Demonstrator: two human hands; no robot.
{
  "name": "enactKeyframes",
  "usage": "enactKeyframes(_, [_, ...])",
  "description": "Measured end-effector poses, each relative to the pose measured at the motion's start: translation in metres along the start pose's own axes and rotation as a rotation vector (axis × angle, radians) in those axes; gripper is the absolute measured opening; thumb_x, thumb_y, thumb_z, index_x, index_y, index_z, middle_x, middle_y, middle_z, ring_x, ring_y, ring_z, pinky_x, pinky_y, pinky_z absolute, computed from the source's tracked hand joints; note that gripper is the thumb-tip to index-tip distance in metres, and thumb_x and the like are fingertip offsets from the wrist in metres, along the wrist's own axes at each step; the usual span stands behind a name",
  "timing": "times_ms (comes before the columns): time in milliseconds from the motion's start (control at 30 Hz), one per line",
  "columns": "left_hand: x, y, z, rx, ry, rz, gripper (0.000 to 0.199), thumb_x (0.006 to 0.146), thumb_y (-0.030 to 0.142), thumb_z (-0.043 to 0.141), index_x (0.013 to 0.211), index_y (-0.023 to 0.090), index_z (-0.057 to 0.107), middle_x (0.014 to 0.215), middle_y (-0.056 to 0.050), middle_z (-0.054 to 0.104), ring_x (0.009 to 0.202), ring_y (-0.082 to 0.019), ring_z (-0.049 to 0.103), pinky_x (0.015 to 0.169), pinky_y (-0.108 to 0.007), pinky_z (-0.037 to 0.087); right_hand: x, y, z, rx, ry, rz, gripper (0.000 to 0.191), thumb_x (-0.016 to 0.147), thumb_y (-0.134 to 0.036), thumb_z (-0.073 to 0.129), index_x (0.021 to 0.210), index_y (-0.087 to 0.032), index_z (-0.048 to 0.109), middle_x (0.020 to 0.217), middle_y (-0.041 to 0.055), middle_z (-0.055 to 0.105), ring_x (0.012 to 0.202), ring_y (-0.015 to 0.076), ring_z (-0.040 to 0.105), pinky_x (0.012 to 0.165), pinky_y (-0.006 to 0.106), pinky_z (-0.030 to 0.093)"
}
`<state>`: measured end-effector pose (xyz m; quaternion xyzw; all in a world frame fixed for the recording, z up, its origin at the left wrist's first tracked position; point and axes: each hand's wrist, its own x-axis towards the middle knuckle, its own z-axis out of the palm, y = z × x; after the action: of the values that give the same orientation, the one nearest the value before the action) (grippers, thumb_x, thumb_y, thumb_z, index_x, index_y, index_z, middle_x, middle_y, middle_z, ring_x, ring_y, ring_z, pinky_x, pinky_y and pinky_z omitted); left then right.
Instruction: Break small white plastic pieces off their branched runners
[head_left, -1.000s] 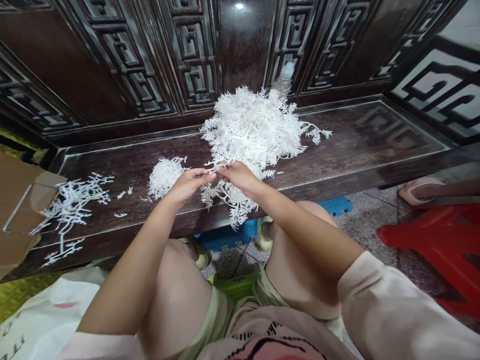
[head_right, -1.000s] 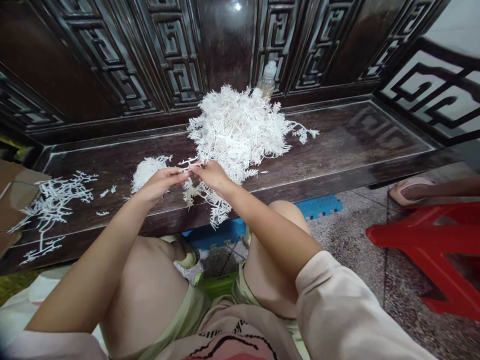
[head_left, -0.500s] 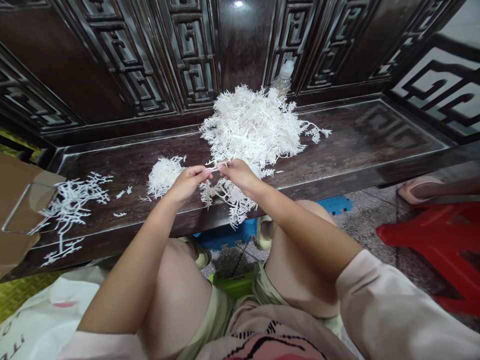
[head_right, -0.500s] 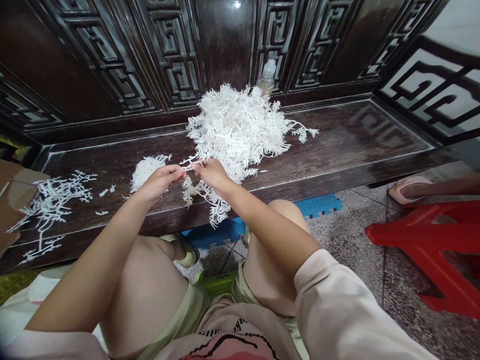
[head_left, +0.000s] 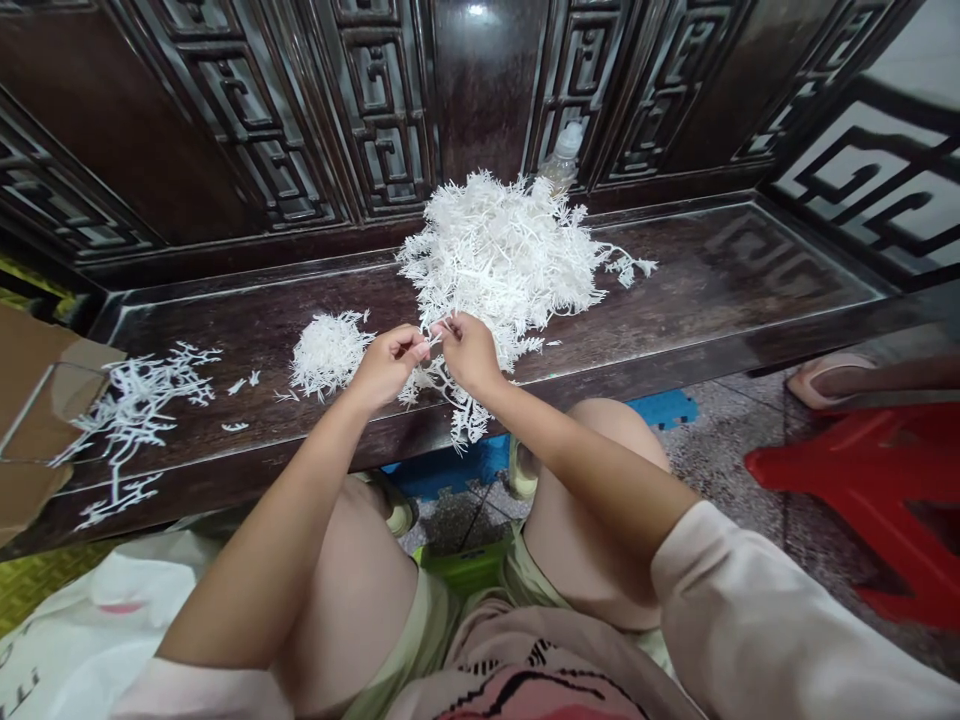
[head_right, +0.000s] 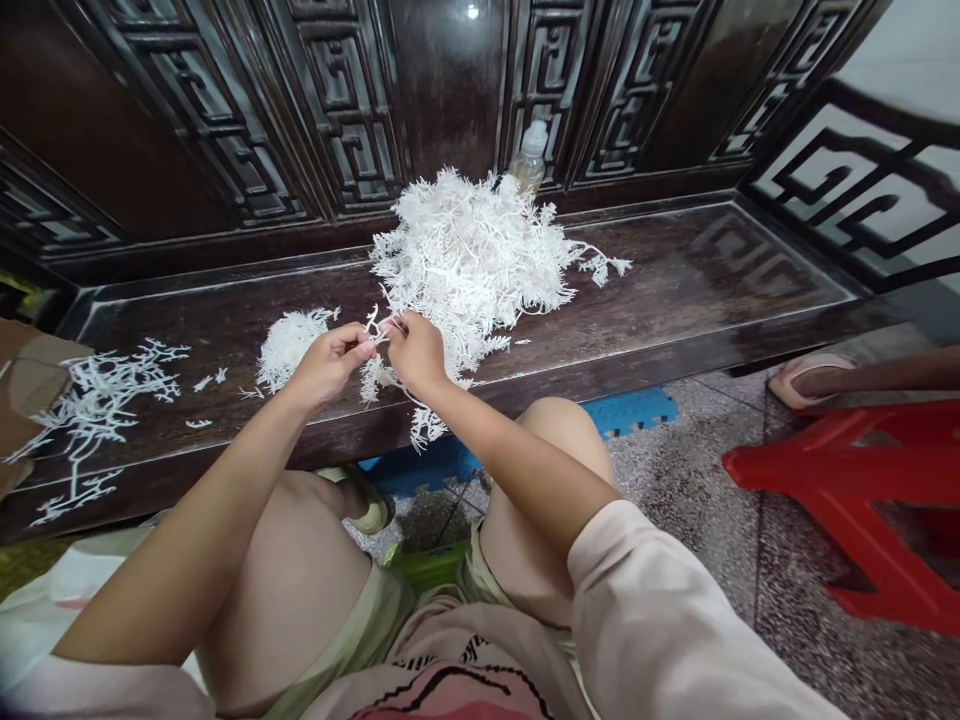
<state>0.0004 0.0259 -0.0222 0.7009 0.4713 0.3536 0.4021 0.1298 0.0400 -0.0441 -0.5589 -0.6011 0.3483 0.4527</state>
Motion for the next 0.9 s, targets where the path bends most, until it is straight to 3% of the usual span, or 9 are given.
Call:
enactKeyframes(167, [-0.002, -0.006, 0.0, -0.066, 0.08, -0.155, 0.02, 0.075, 0.033, 0.045, 0.066, 0.016, 0.051, 0.061, 0.001, 0.046, 0.058, -0.011, 0.043, 0.058, -0.024, 0.033, 0.004, -0.003, -0.004, -0.023, -0.106, 0.091, 0.022, 0.075, -0.033, 0.045, 0.062, -0.016, 0.049, 0.058, -0.0008, 0.047, 0.056, 0.0108, 0.043, 0.056, 0.025, 0.033])
enactKeyframes(267, [-0.002, -0.011, 0.0, -0.17, 0.126, -0.256, 0.019, 0.073, 0.034, 0.048, 0.072, 0.016, 0.053, 0.067, 0.0, 0.052, 0.062, -0.011, 0.047, 0.061, -0.025, 0.036, 0.005, -0.004, -0.005, 0.054, -0.193, 0.053, 0.021, 0.074, -0.035, 0.046, 0.069, -0.016, 0.053, 0.063, -0.0002, 0.051, 0.059, 0.0108, 0.045, 0.058, 0.025, 0.035])
enactKeyframes(367, [-0.001, -0.012, 0.001, -0.292, 0.144, -0.353, 0.019, 0.07, 0.035, 0.052, 0.072, 0.016, 0.053, 0.065, 0.0, 0.053, 0.058, -0.011, 0.048, 0.06, -0.024, 0.036, 0.002, -0.006, -0.004, 0.078, -0.178, 0.003, 0.017, 0.073, -0.032, 0.047, 0.069, -0.016, 0.053, 0.064, -0.0002, 0.053, 0.06, 0.0106, 0.047, 0.06, 0.025, 0.036])
enactKeyframes(533, [0.0, -0.006, 0.002, -0.522, 0.081, -0.565, 0.044, 0.073, 0.057, 0.039, 0.072, 0.015, 0.055, 0.065, -0.003, 0.055, 0.055, -0.012, 0.049, 0.054, -0.025, 0.036, -0.002, -0.005, -0.002, 0.067, -0.171, -0.018, 0.016, 0.074, -0.031, 0.045, 0.07, -0.017, 0.051, 0.065, 0.0, 0.055, 0.062, 0.011, 0.048, 0.062, 0.025, 0.038])
enactKeyframes(600, [-0.001, -0.005, 0.001, -0.537, 0.037, -0.584, 0.044, 0.07, 0.057, 0.044, 0.072, 0.015, 0.056, 0.066, -0.003, 0.055, 0.056, -0.011, 0.049, 0.053, -0.024, 0.036, -0.002, -0.004, -0.002, 0.07, -0.184, -0.031, 0.016, 0.074, -0.031, 0.045, 0.071, -0.017, 0.051, 0.066, 0.0, 0.055, 0.062, 0.0111, 0.049, 0.063, 0.025, 0.038])
enactKeyframes(733, [-0.001, -0.008, -0.003, -0.574, 0.011, -0.516, 0.029, 0.062, 0.042, 0.063, 0.075, 0.016, 0.058, 0.065, 0.0, 0.054, 0.055, -0.008, 0.046, 0.054, -0.023, 0.035, 0.0, -0.004, -0.003, 0.114, -0.202, -0.051, 0.015, 0.074, -0.03, 0.046, 0.071, -0.017, 0.051, 0.068, -0.0001, 0.055, 0.065, 0.0107, 0.05, 0.064, 0.025, 0.039])
enactKeyframes(900, [0.0, -0.012, -0.006, -0.496, 0.021, -0.454, 0.022, 0.059, 0.035, 0.066, 0.061, 0.015, 0.056, 0.059, 0.002, 0.051, 0.055, -0.008, 0.043, 0.056, -0.023, 0.034, 0.003, -0.007, -0.007, 0.169, -0.206, 0.013, 0.016, 0.073, -0.031, 0.047, 0.071, -0.016, 0.052, 0.069, 0.0001, 0.055, 0.064, 0.0104, 0.048, 0.064, 0.025, 0.038])
